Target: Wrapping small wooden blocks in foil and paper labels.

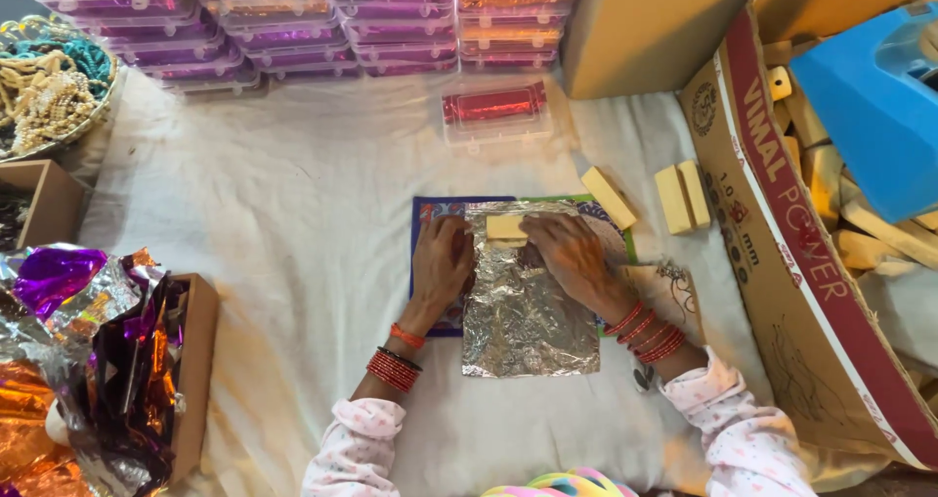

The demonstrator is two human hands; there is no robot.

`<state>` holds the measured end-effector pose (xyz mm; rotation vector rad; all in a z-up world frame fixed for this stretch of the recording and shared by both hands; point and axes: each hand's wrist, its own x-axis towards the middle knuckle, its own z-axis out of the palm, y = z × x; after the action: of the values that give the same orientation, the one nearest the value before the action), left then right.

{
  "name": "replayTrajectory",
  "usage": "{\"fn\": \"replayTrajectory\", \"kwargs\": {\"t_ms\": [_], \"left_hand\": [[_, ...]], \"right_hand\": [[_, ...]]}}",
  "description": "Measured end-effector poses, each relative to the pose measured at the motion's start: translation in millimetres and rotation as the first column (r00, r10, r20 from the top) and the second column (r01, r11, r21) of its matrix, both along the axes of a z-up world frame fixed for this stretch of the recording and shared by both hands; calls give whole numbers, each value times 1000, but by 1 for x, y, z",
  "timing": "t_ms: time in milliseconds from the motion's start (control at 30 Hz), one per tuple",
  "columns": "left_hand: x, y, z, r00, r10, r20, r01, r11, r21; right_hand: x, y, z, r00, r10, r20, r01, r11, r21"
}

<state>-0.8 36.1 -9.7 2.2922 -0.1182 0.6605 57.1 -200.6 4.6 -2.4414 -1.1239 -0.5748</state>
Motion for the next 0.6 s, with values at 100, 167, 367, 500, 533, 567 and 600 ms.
{"fn": "replayTrajectory", "kwargs": {"t_ms": [100,167,367,500,533,567,600], "left_hand": [[7,-2,-2,998,-9,60,8,1000,13],[12,-1,-4,996,-9,92,6,999,34],[40,3,-14,1000,13,18,-16,983,184],[53,5,-30,1000,9,-1,-9,988,153],[56,7,-38,999,4,35,-9,990,138],[54,7,-35,999,4,35,-9,990,139],[53,7,-33,999,-1,33,-3,991,133]], "right_hand": [[-2,-3,-4,999,1,-40,-3,999,-47],[-3,-3,-3,995,14,-104,-16,1000,-14],[33,-29,-19,943,-30,-331,105,972,209],[48,-58,1,958,-251,-138,277,935,222],[47,-63,12,948,-312,-65,318,939,131],[48,-65,7,948,-311,-65,317,939,132],[50,-67,2,920,-355,-169,364,931,28]]}}
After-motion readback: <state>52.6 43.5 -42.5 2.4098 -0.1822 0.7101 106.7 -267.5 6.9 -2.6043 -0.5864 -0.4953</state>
